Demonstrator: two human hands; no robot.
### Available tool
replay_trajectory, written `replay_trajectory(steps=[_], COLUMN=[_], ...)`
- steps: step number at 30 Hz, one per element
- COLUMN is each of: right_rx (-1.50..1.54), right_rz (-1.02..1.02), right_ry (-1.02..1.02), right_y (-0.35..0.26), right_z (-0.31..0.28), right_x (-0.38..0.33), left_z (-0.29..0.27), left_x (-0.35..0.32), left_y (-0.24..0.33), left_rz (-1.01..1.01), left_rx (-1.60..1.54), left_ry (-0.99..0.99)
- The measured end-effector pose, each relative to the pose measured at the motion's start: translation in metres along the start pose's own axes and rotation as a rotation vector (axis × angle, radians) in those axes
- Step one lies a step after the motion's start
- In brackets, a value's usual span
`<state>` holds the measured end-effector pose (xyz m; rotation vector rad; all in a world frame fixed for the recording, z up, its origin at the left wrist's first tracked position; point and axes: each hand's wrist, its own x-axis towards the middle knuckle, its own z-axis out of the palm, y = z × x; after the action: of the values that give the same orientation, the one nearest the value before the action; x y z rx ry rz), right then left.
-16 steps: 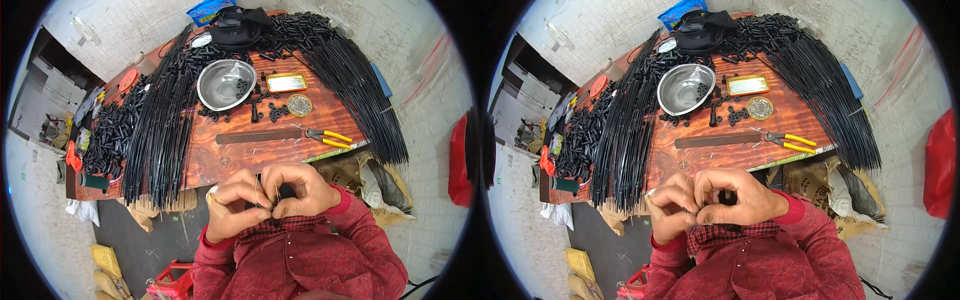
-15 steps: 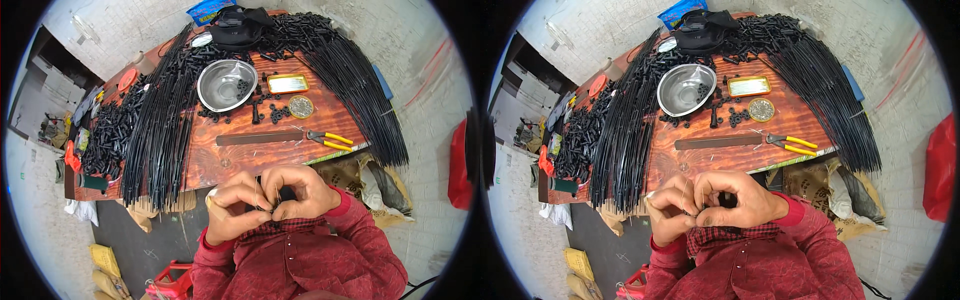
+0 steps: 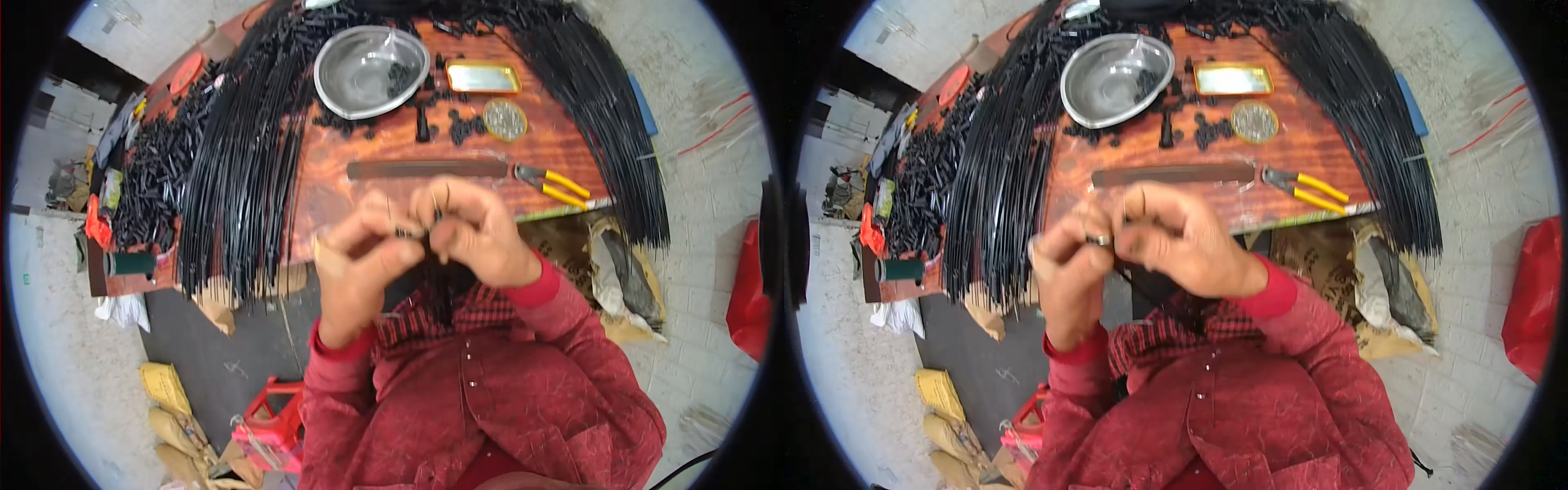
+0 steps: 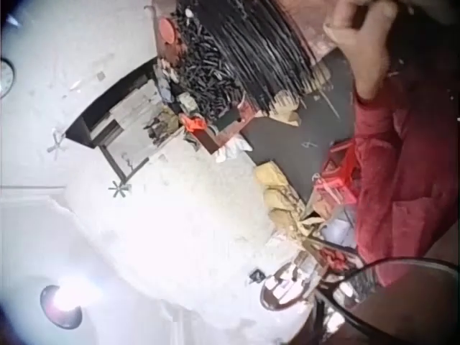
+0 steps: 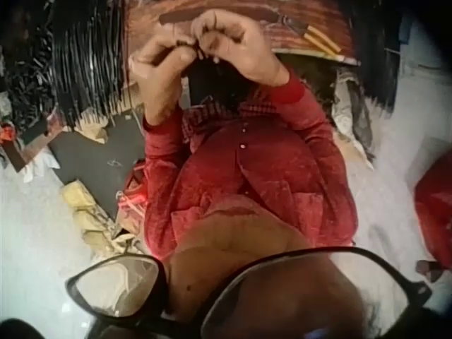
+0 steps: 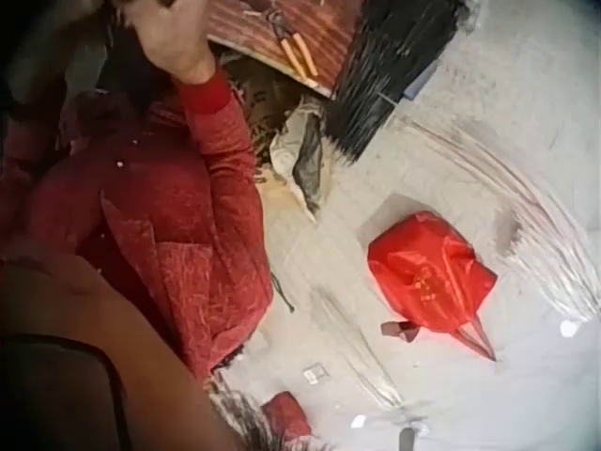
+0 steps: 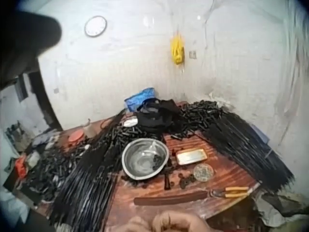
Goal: Manually attaching small components to black rods and using pliers to secure or trim them.
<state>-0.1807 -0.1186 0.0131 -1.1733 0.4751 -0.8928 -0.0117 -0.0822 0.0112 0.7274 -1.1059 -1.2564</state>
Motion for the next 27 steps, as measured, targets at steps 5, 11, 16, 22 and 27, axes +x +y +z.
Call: replay_trajectory(steps=[5,11,16,22,27], right_rx=[0.035,0.145,0.147,0.088,0.089], right_rz=[-0.115,-0.121,-0.086,-0.065,-0.094], right_ry=[-0.018,-0.065,-0.088,-0.027,0.038], right_y=[0.005,0.0,-0.009,-0.014,-0.012], right_z=[-0.007,-0.003,-0.005,-0.001,0.008], right_x=[0.0,-0.022,-0.038,-0.048,-0.053], left_z=[0.006,0.022,0.039,0.048,0.056], left_x=[0.004,-0.014,-0.023,-0.03,-0.034], left_y=[0.002,0.007,0.015,0.015,0.016], left_rz=[-0.113,-0.032,-0.036,-0.021,0.02], left_rx=[-0.227,-0.158,-0.15,-0.101,0.006], left_ry=[-0.055,-0.046,-0.037,0.047,0.133])
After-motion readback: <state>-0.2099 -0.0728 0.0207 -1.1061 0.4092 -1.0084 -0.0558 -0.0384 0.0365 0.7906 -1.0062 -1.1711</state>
